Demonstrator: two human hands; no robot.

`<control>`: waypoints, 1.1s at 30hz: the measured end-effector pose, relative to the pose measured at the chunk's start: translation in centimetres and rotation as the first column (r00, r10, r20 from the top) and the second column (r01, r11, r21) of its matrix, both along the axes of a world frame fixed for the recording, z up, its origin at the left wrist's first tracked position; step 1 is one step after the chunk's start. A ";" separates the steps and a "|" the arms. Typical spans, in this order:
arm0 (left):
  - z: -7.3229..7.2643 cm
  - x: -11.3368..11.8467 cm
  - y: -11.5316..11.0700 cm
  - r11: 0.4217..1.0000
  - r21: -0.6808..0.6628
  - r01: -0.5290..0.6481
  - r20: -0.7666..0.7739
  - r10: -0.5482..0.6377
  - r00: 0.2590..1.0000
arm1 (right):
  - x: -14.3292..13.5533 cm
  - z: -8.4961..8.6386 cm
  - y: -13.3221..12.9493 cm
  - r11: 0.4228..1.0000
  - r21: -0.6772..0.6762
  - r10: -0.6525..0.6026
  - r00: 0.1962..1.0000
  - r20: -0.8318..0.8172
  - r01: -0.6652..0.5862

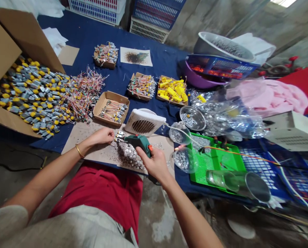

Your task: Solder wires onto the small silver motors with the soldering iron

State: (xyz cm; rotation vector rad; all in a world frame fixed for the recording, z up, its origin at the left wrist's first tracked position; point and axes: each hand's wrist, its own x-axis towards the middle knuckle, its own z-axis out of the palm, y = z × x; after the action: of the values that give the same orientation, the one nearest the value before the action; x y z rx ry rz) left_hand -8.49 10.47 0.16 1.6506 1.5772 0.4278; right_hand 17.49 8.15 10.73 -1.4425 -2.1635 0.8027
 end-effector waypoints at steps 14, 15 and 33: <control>-0.3 -0.3 0.0 1.000 0.010 -0.015 0.054 0.014 0.998 | -0.9 0.9 1.1 0.998 -0.007 0.069 0.993 0.091 -0.069; -0.4 -0.3 0.0 1.000 0.009 -0.021 0.063 0.021 0.998 | -1.1 1.0 1.1 0.997 -0.007 0.080 0.992 0.099 -0.080; -1.6 -0.6 0.3 0.999 -0.039 0.034 0.174 -0.027 0.984 | 3.8 -3.5 -6.2 0.714 -0.515 -0.695 0.567 -0.442 0.474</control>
State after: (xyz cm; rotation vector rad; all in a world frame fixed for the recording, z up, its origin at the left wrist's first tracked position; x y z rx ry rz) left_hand -9.09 10.78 -1.42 1.5597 1.4213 0.5052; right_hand 21.32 1.93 7.22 -1.6274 -0.9540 1.1948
